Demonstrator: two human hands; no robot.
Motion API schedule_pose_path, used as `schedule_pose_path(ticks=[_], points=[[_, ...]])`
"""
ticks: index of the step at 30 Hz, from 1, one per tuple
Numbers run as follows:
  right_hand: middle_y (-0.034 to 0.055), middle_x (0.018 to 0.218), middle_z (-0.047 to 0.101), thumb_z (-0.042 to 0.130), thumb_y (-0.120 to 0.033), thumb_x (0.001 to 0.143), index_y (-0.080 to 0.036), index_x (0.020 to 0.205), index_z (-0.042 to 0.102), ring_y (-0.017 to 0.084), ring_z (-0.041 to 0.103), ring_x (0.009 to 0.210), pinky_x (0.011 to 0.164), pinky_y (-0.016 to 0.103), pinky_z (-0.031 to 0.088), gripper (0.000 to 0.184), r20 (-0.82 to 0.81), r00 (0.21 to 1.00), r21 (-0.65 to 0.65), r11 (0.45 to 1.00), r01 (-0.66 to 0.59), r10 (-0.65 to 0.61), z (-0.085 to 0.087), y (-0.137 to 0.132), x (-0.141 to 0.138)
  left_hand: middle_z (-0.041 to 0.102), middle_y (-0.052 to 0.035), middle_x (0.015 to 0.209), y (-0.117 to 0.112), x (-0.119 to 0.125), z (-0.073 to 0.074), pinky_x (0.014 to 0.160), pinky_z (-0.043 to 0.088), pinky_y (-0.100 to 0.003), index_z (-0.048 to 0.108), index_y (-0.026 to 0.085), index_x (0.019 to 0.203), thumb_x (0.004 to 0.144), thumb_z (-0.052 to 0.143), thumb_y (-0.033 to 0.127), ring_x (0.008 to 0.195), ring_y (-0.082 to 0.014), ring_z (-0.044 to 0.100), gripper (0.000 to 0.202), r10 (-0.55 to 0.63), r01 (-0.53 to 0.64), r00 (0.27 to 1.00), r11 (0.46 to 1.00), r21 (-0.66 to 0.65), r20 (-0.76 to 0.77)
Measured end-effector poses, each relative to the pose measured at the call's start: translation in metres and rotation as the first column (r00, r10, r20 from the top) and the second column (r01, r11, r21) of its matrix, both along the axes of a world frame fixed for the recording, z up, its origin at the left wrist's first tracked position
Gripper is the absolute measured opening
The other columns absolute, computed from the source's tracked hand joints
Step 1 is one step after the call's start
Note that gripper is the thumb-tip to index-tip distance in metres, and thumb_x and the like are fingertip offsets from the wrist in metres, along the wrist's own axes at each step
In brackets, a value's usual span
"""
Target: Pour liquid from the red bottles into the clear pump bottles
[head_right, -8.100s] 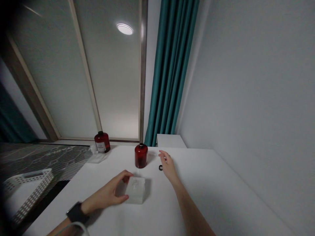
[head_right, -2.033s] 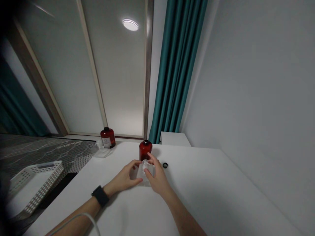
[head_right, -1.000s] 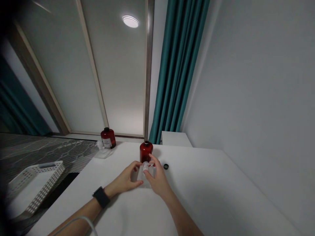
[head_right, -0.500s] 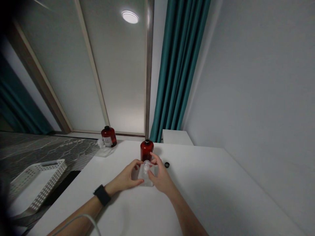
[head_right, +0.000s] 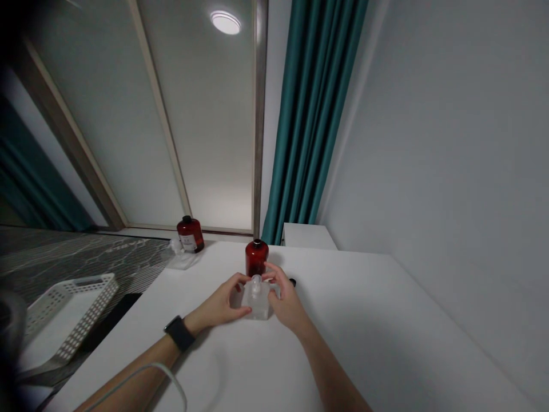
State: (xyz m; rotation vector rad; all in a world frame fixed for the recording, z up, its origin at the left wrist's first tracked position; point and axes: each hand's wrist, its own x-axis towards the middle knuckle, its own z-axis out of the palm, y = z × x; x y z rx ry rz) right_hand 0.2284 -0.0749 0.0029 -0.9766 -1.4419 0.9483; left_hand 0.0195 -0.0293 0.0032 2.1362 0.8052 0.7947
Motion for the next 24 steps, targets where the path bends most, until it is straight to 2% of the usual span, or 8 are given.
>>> schedule_pose_path(ticks=[2,5,12,14,18,21,24], points=[[0.0047,0.114,0.067,0.047,-0.007,0.069,-0.027,0.138,0.048,0.021,0.061,0.111,0.104,0.042,0.040,0.072,-0.016,1.000,-0.025,0.999,-0.020,0.020,0.0004,-0.0009,-0.0015,0.063,-0.0075,0.115,-0.0001,-0.0003,0.0000,0.085,0.048,-0.036,0.053,0.019,0.119,0.071,0.077,0.023,0.098,-0.0237,0.059,0.053,-0.004,0.004,1.000,1.000,-0.001,0.001],[0.0048,0.112,0.069,0.048,-0.008,0.070,-0.026,0.139,0.046,0.021,0.062,0.112,0.103,0.041,0.041,0.072,-0.044,0.998,-0.043,0.998,-0.041,0.039,0.0006,-0.0011,-0.0030,0.063,-0.0075,0.114,-0.0004,-0.0006,0.0005,0.086,0.047,-0.036,0.053,0.019,0.118,0.071,0.076,0.023,0.099,-0.0240,0.059,0.053,-0.008,0.008,1.000,1.000,-0.004,-0.003],[0.0007,0.090,0.066,0.050,-0.010,0.072,-0.024,0.130,0.055,0.019,0.064,0.094,0.096,0.038,0.045,0.060,-0.041,0.997,0.017,0.997,0.071,-0.070,-0.0042,0.0045,-0.0018,0.063,-0.0076,0.116,-0.0020,0.0004,0.0022,0.086,0.047,-0.037,0.053,0.020,0.119,0.071,0.075,0.023,0.100,-0.0245,0.060,0.053,0.007,-0.007,1.000,1.000,-0.014,-0.001],[0.0018,0.095,0.066,0.050,-0.011,0.072,-0.023,0.132,0.054,0.019,0.064,0.096,0.096,0.037,0.046,0.061,-0.039,0.997,0.011,0.998,0.067,-0.066,-0.0034,0.0035,-0.0032,0.064,-0.0078,0.117,-0.0028,0.0008,0.0025,0.087,0.048,-0.037,0.053,0.020,0.119,0.071,0.075,0.023,0.101,-0.0246,0.060,0.053,0.014,-0.014,1.000,1.000,-0.023,-0.002],[0.0051,0.112,0.068,0.049,-0.013,0.075,-0.025,0.145,0.041,0.020,0.064,0.107,0.095,0.036,0.046,0.071,-0.052,0.998,-0.051,0.998,-0.036,0.034,0.0023,-0.0020,-0.0086,0.063,-0.0077,0.119,-0.0044,0.0011,0.0014,0.088,0.047,-0.037,0.053,0.020,0.122,0.072,0.074,0.023,0.103,-0.0247,0.060,0.054,0.012,-0.012,1.000,1.000,-0.012,0.019],[0.0052,0.110,0.070,0.048,-0.013,0.075,-0.025,0.147,0.038,0.020,0.063,0.109,0.096,0.036,0.045,0.073,-0.049,0.998,-0.069,0.997,-0.047,0.043,0.0037,-0.0031,-0.0105,0.063,-0.0077,0.120,-0.0050,0.0011,-0.0003,0.088,0.048,-0.037,0.052,0.020,0.124,0.072,0.074,0.023,0.102,-0.0244,0.060,0.056,0.027,-0.026,0.999,1.000,-0.014,0.024],[0.0045,0.105,0.068,0.049,-0.013,0.073,-0.024,0.142,0.044,0.021,0.063,0.105,0.096,0.037,0.046,0.070,-0.025,1.000,-0.043,0.999,0.017,-0.018,0.0000,0.0000,-0.0087,0.063,-0.0080,0.119,-0.0049,0.0011,-0.0014,0.087,0.048,-0.037,0.053,0.020,0.124,0.073,0.074,0.022,0.100,-0.0240,0.059,0.055,0.030,-0.030,0.999,0.999,-0.010,0.020]])
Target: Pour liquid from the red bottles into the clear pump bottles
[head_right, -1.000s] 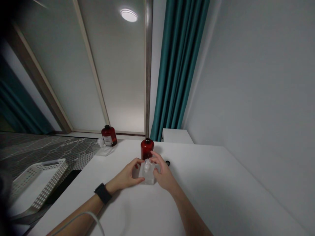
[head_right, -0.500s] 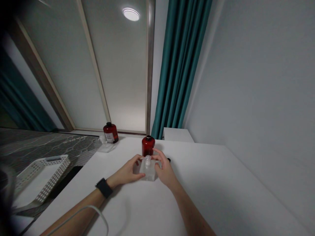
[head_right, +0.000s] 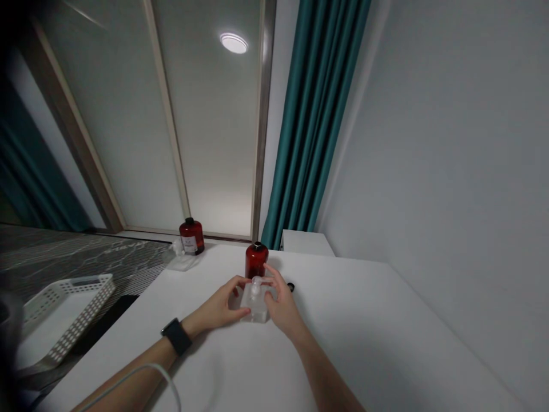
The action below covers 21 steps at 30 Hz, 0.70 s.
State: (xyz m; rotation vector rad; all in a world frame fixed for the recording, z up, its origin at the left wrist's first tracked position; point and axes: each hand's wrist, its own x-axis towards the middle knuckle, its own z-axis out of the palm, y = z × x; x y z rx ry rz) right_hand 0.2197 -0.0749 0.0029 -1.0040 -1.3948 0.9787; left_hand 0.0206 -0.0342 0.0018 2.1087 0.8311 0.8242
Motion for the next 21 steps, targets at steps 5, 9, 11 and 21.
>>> schedule_pose_path(ticks=[5,9,11,21], points=[[0.0043,0.106,0.067,0.052,-0.013,0.073,-0.025,0.137,0.049,0.021,0.061,0.104,0.104,0.043,0.040,0.065,0.037,0.997,0.060,0.996,0.060,-0.062,-0.0052,0.0028,0.0012,0.063,-0.0083,0.120,0.0008,-0.0005,-0.0002,0.087,0.048,-0.036,0.053,0.019,0.124,0.073,0.074,0.021,0.102,-0.0243,0.059,0.055,-0.011,0.011,1.000,1.000,-0.006,-0.002],[0.0069,0.116,0.067,0.054,-0.014,0.077,-0.026,0.144,0.040,0.022,0.060,0.113,0.106,0.044,0.038,0.070,0.021,1.000,0.059,0.998,-0.018,0.017,-0.0034,0.0003,-0.0017,0.063,-0.0085,0.121,0.0003,-0.0007,0.0006,0.088,0.047,-0.037,0.053,0.019,0.124,0.074,0.074,0.021,0.104,-0.0245,0.059,0.054,-0.016,0.016,1.000,1.000,-0.004,0.009],[0.0060,0.109,0.068,0.055,-0.015,0.078,-0.025,0.143,0.042,0.022,0.062,0.107,0.104,0.045,0.040,0.067,0.049,0.999,0.080,0.997,0.011,-0.015,-0.0030,0.0001,-0.0017,0.064,-0.0084,0.120,-0.0004,-0.0005,0.0015,0.088,0.047,-0.037,0.054,0.020,0.123,0.073,0.074,0.021,0.103,-0.0245,0.060,0.054,-0.008,0.008,1.000,1.000,-0.004,0.007],[0.0077,0.118,0.065,0.059,-0.017,0.081,-0.026,0.143,0.041,0.023,0.059,0.116,0.105,0.045,0.039,0.066,0.077,0.997,0.064,0.998,-0.011,0.006,-0.0040,-0.0018,-0.0033,0.063,-0.0088,0.122,-0.0001,-0.0011,0.0024,0.089,0.048,-0.039,0.053,0.021,0.123,0.073,0.074,0.024,0.104,-0.0250,0.060,0.054,-0.007,0.007,1.000,1.000,-0.017,-0.006]])
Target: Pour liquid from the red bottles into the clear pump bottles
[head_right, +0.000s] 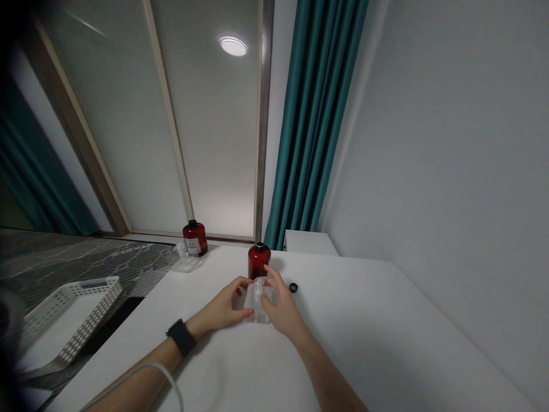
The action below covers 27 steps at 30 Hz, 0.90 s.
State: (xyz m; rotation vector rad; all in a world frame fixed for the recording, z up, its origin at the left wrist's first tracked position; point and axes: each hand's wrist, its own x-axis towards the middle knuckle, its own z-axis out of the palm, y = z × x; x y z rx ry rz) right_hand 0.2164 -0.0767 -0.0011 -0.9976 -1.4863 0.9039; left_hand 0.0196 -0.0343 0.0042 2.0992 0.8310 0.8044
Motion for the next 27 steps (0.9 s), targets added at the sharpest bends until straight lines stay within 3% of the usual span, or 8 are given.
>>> schedule_pose_path(ticks=[6,14,17,24,27], points=[[0.0075,0.115,0.065,0.059,-0.018,0.083,-0.024,0.142,0.043,0.023,0.059,0.112,0.107,0.046,0.038,0.061,0.067,0.997,0.020,0.999,0.039,-0.040,0.001,-0.001,-0.002,0.063,-0.0090,0.122,-0.002,0.000,0.003,0.089,0.048,-0.039,0.052,0.021,0.123,0.073,0.075,0.024,0.103,-0.0256,0.059,0.055,0.008,-0.008,1.000,1.000,-0.019,-0.002],[0.0091,0.125,0.064,0.063,-0.028,0.087,-0.027,0.145,0.038,0.022,0.059,0.122,0.107,0.044,0.041,0.063,-0.055,0.993,-0.075,0.991,-0.106,0.102,-0.001,0.002,0.004,0.060,-0.0049,0.106,-0.009,0.008,0.000,0.083,0.046,-0.035,0.049,0.019,0.107,0.067,0.080,0.026,0.092,-0.0218,0.055,0.051,0.114,-0.114,0.993,0.992,-0.056,0.011],[0.0093,0.126,0.063,0.064,-0.029,0.087,-0.028,0.146,0.038,0.023,0.058,0.123,0.104,0.043,0.043,0.064,-0.077,0.989,-0.104,0.985,-0.134,0.127,-0.002,0.004,0.007,0.059,-0.0038,0.104,-0.007,0.005,-0.001,0.080,0.045,-0.033,0.048,0.019,0.107,0.066,0.082,0.028,0.090,-0.0206,0.053,0.054,0.061,-0.061,0.998,0.995,-0.078,-0.005],[0.0077,0.123,0.063,0.063,-0.023,0.085,-0.026,0.135,0.051,0.023,0.057,0.118,0.107,0.043,0.040,0.052,-0.007,1.000,0.001,1.000,-0.022,0.022,-0.010,0.007,0.002,0.059,-0.0034,0.104,-0.005,0.004,-0.004,0.082,0.045,-0.033,0.049,0.020,0.107,0.069,0.081,0.028,0.092,-0.0209,0.053,0.049,0.070,-0.070,0.998,0.996,-0.046,0.002],[0.0067,0.116,0.064,0.061,-0.020,0.085,-0.026,0.137,0.049,0.022,0.058,0.115,0.105,0.043,0.042,0.054,-0.013,1.000,-0.005,1.000,0.000,0.000,-0.012,0.009,0.000,0.059,-0.0033,0.104,-0.006,0.005,-0.003,0.082,0.045,-0.033,0.048,0.020,0.106,0.070,0.080,0.027,0.091,-0.0204,0.054,0.048,0.074,-0.074,0.997,0.996,-0.043,0.001]])
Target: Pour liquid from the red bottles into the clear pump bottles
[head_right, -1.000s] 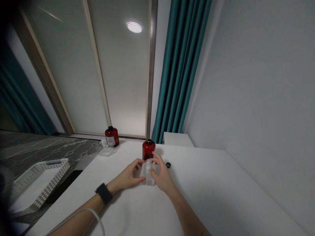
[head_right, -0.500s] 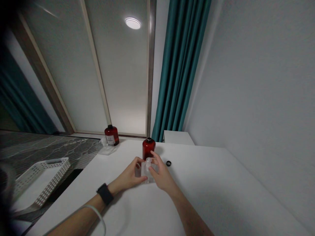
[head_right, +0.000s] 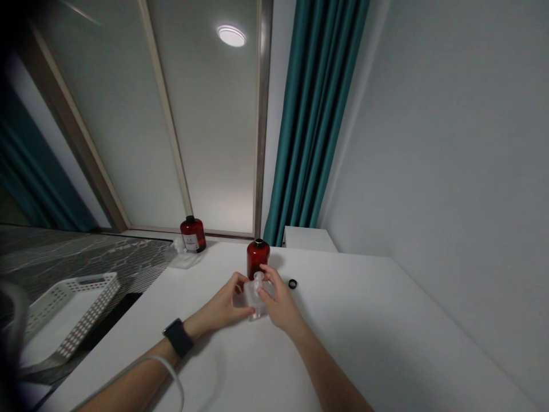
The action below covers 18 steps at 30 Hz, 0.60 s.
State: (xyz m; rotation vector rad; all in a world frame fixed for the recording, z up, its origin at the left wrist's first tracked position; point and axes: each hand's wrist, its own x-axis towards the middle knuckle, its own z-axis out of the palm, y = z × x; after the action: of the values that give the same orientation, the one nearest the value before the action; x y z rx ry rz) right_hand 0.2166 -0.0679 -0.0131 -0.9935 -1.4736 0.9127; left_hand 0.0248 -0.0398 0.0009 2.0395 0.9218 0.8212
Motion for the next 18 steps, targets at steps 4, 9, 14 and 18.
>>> schedule_pose_path(ticks=[4,9,14,18], points=[[0.0070,0.127,0.062,0.062,-0.020,0.085,-0.027,0.136,0.052,0.023,0.056,0.123,0.111,0.045,0.037,0.052,0.035,0.998,-0.020,0.999,-0.042,0.042,0.006,-0.002,0.006,0.059,-0.0034,0.105,0.000,-0.001,0.004,0.081,0.044,-0.033,0.049,0.020,0.106,0.070,0.079,0.027,0.090,-0.0205,0.054,0.048,-0.027,0.027,1.000,1.000,0.003,-0.006],[0.0064,0.137,0.059,0.062,-0.021,0.086,-0.028,0.138,0.053,0.025,0.053,0.129,0.115,0.049,0.032,0.053,0.129,0.988,-0.043,0.996,-0.081,0.086,0.015,-0.007,0.014,0.060,-0.0050,0.110,0.003,-0.004,0.006,0.086,0.044,-0.035,0.051,0.020,0.110,0.071,0.079,0.026,0.095,-0.0220,0.055,0.048,-0.086,0.086,0.996,0.996,0.000,0.004],[0.0066,0.140,0.058,0.058,-0.017,0.085,-0.027,0.136,0.054,0.025,0.052,0.130,0.115,0.047,0.032,0.052,0.187,0.982,0.022,1.000,-0.001,-0.003,0.013,-0.009,0.008,0.061,-0.0048,0.108,0.006,-0.006,0.000,0.087,0.043,-0.035,0.051,0.019,0.109,0.071,0.081,0.029,0.095,-0.0221,0.055,0.050,-0.095,0.095,0.995,0.995,-0.036,0.020],[0.0074,0.129,0.062,0.055,-0.017,0.086,-0.024,0.129,0.055,0.024,0.056,0.122,0.109,0.043,0.039,0.043,0.211,0.975,0.097,0.994,0.049,-0.068,0.011,-0.009,0.002,0.060,-0.0049,0.106,0.006,-0.005,-0.003,0.086,0.043,-0.035,0.051,0.019,0.109,0.073,0.080,0.032,0.096,-0.0220,0.054,0.048,-0.091,0.092,0.995,0.996,-0.010,0.028]])
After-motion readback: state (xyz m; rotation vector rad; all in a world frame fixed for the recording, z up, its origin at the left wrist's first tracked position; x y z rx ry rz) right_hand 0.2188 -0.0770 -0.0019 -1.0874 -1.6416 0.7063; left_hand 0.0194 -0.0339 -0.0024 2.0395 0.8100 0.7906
